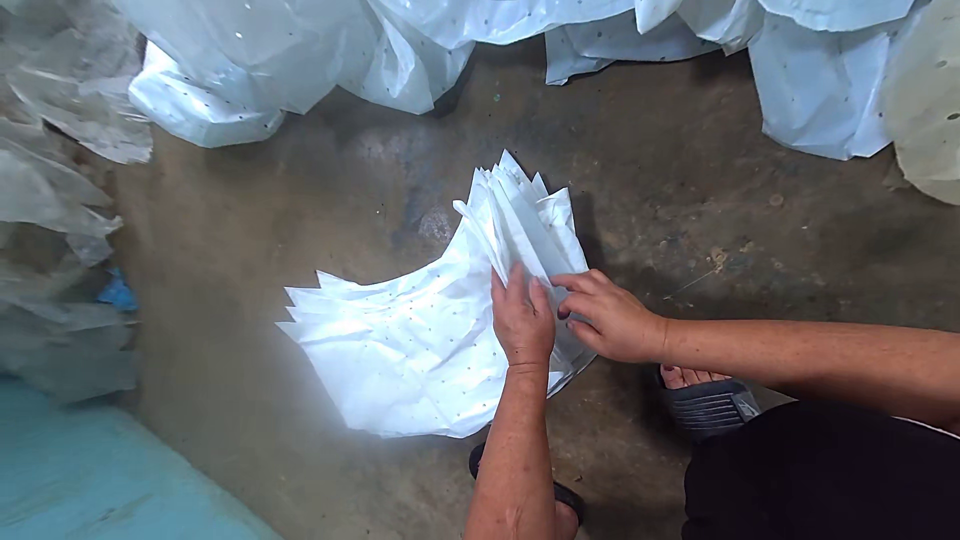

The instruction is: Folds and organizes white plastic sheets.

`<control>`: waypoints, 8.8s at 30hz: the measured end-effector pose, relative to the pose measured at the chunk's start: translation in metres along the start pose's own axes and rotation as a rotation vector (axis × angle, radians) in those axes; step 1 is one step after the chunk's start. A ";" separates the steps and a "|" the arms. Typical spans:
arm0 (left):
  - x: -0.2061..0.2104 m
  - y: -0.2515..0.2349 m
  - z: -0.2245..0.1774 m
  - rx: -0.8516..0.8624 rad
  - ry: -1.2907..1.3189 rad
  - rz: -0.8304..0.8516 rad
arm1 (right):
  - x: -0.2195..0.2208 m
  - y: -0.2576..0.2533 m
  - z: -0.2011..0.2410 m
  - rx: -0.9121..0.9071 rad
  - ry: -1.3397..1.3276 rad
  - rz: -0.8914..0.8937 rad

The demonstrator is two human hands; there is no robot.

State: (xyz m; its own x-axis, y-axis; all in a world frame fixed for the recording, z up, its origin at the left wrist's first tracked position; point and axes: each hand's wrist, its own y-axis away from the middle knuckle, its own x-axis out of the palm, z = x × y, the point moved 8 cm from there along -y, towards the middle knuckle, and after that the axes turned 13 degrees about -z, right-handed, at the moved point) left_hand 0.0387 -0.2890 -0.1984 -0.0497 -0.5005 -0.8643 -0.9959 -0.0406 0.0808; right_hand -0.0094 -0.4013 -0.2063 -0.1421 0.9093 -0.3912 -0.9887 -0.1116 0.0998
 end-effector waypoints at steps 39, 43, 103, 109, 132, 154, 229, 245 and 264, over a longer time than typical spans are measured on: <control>0.010 -0.009 -0.003 0.020 -0.150 0.061 | 0.010 0.001 -0.033 0.557 -0.250 0.111; 0.010 -0.012 -0.004 -0.084 -0.150 0.064 | 0.016 0.002 -0.009 0.304 -0.239 0.237; -0.172 -0.031 0.022 -0.157 -0.614 -0.007 | 0.039 -0.031 -0.046 0.369 0.011 0.333; -0.082 -0.027 -0.016 -0.208 -0.608 0.274 | 0.031 -0.015 0.014 0.126 -0.046 0.294; -0.019 0.001 0.007 0.019 -0.131 0.055 | -0.016 -0.008 -0.024 0.459 -0.258 -0.166; -0.013 -0.003 0.004 -0.201 -0.152 0.045 | 0.004 -0.013 -0.035 0.508 -0.181 0.013; -0.009 -0.011 0.029 -0.450 -0.087 0.087 | 0.025 0.006 -0.051 0.968 -0.473 0.072; 0.002 -0.010 0.020 -0.425 -0.224 0.143 | 0.021 -0.009 -0.029 0.347 0.074 0.145; 0.005 -0.011 0.027 -0.434 -0.195 0.137 | 0.027 -0.007 -0.034 0.403 -0.233 0.110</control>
State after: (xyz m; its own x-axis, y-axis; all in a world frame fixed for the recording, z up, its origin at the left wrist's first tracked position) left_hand 0.0476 -0.2671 -0.2169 -0.2322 -0.3565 -0.9050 -0.8580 -0.3631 0.3632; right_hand -0.0077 -0.3900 -0.2490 -0.1849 0.9716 -0.1474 -0.8648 -0.0896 0.4941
